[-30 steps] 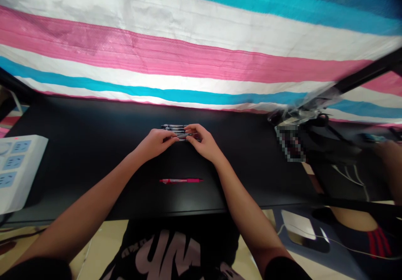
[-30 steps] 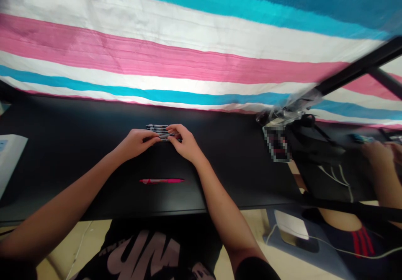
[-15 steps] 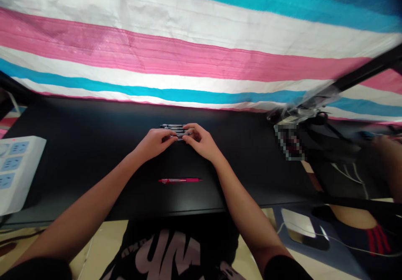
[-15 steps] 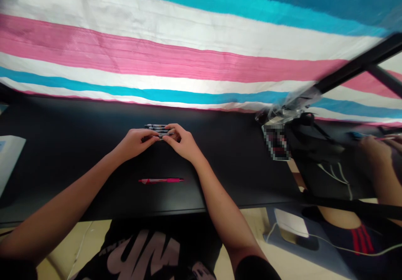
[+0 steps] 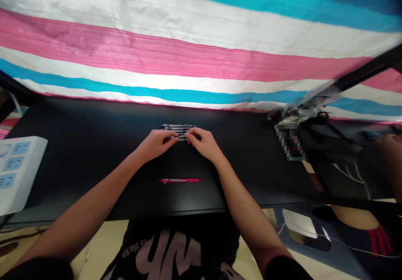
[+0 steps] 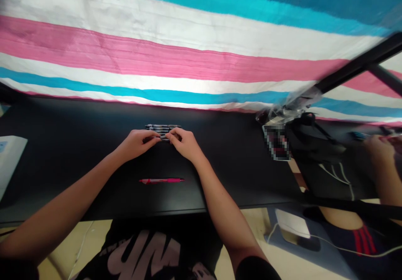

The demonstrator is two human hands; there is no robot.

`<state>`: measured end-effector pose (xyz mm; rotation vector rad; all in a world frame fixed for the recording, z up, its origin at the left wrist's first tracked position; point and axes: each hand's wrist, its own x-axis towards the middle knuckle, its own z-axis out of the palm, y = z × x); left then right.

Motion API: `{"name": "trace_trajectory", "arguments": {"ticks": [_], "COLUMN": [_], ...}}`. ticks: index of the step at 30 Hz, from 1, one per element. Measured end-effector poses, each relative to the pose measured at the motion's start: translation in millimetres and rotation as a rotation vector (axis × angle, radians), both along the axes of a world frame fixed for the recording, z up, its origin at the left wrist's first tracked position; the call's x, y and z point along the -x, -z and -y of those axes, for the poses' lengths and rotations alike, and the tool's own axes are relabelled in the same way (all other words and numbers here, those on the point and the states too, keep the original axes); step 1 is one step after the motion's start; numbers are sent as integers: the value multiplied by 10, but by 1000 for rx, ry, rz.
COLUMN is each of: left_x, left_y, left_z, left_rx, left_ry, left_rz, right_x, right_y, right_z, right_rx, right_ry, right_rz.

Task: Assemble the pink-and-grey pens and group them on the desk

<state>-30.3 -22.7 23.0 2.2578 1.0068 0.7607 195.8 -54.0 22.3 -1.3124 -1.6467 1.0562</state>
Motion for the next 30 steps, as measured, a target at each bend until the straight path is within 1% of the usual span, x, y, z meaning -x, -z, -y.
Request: {"name": "trace_trajectory", "arguments": {"ticks": [2,7,11,13,15,17,18,22,25,28,30], "left_x": [0,9,0,-8,-11,-7,-2,17,14,0,-6], "left_y": [4,-3,-25,-32,-33,-30,-29,-28,-39,-50,-52], "left_z": [4,-3,7,16,21,20,17,4,8,20,24], "left_rx": [6,30,44,43,42,45,49,82,99,105,102], "left_ry": [-3,-10,-15,-15,-12,-14,-17,-35,-33,-23,-22], "left_rz": [-1,0,24,27,18,7,3,17,44,71,86], "right_x": [0,26,21,9,-1,-4,-3,8,16,18,12], "right_y": [-19,-39,-18,-10,-10,-14,-16,-19,-27,-41,-47], "right_z": [0,7,5,-1,-5,-6,-5,0,1,-2,-8], "right_rx": [-20,-89,-39,2,22,5,-15,-58,-25,32,64], "right_ry": [-5,-30,-17,8,21,21,21,22,20,-3,5], "right_rz": [31,-121,-178,-133,-26,47,43,-96,-203,-366,-450]}}
